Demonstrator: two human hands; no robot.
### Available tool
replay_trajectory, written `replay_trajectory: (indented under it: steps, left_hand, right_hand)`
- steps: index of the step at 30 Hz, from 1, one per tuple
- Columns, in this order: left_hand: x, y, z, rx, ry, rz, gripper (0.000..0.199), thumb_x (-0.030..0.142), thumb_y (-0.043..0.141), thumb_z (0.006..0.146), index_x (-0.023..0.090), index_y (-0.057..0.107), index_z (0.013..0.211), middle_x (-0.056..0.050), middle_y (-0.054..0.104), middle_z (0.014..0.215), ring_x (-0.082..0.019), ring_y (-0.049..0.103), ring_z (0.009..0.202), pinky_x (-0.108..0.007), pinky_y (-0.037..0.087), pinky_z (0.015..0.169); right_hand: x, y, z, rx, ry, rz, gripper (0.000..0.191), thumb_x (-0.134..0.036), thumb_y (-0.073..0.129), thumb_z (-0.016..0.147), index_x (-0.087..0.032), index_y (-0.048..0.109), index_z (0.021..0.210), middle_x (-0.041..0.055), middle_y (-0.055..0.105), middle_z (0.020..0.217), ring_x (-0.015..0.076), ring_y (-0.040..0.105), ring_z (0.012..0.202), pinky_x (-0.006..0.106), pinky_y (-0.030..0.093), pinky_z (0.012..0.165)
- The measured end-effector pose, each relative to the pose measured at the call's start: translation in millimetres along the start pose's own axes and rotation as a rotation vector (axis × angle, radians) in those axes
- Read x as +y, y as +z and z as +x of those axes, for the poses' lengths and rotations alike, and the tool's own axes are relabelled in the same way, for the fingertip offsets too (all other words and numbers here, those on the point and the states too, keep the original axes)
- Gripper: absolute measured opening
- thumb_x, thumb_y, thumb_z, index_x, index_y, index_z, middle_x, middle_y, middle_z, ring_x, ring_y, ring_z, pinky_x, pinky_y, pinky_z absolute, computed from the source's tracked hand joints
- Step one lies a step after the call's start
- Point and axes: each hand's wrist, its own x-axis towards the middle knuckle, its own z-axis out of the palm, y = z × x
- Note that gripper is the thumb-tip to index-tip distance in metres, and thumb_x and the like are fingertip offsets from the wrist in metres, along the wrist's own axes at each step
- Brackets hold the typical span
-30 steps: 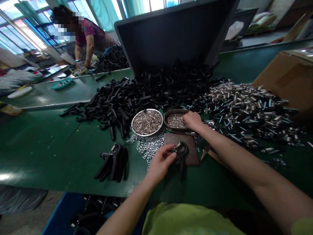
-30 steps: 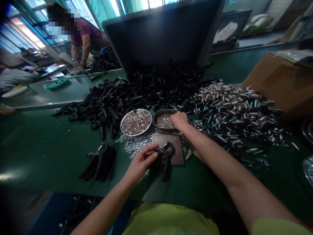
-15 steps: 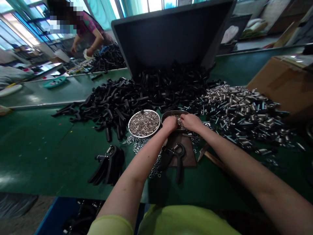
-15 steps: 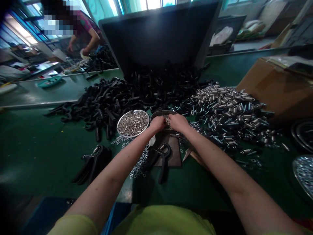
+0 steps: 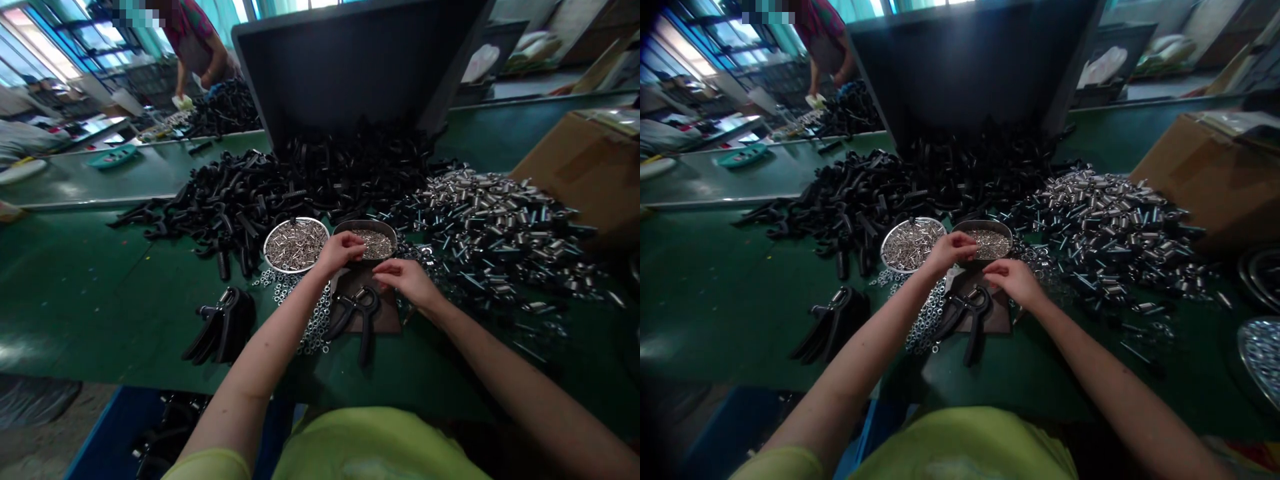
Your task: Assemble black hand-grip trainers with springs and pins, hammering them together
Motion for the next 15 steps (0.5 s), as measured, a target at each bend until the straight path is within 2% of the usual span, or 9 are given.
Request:
replay_trajectory:
  steps: [3,8,11,15]
  left_hand:
    - [-7,-7.0,-43,-0.027,-0.109,-0.394,0.019,0.025,0.071,0.07,0.013,0.059,0.078,-0.002,0.065,0.07,-0.01,0.059,0.061,-0.024,0.05,0.062]
    - [-27,-11.6,-106,0.041,-0.244,-0.502,0.03,0.035,0.077,0.062,0.013,0.06,0.074,0.0,0.063,0.065,-0.009,0.057,0.057,-0.021,0.047,0.056]
    - [-37,-9.5,-126,0.07,-0.291,-0.533,0.031,0.036,0.078,0.06,0.013,0.061,0.074,0.0,0.064,0.065,-0.01,0.058,0.058,-0.022,0.048,0.059]
    - [-42,-3.8,-135,0.094,-0.293,-0.52,0.029,0.035,0.077,0.06,0.014,0.061,0.072,0.001,0.063,0.063,-0.01,0.057,0.058,-0.023,0.047,0.06]
  right_hand:
    - [8,10,-9,0.014,-0.033,-0.082,0.014,-0.028,0.066,0.069,-0.019,0.066,0.08,0.0011,0.069,0.073,0.0158,0.064,0.063,0.029,0.05,0.062]
    - [12,19,-8,0.027,-0.232,-0.395,0.005,-0.022,0.063,0.073,-0.02,0.068,0.071,0.0003,0.067,0.075,0.0157,0.062,0.073,0.028,0.046,0.07]
    - [10,22,-4,0.021,-0.263,-0.48,0.006,-0.019,0.063,0.074,-0.018,0.068,0.071,0.0015,0.065,0.076,0.0153,0.061,0.074,0.027,0.045,0.068]
    - [7,23,-2,-0.001,-0.244,-0.555,0.005,-0.018,0.063,0.074,-0.018,0.067,0.07,0.0022,0.064,0.077,0.0154,0.06,0.075,0.026,0.044,0.068]
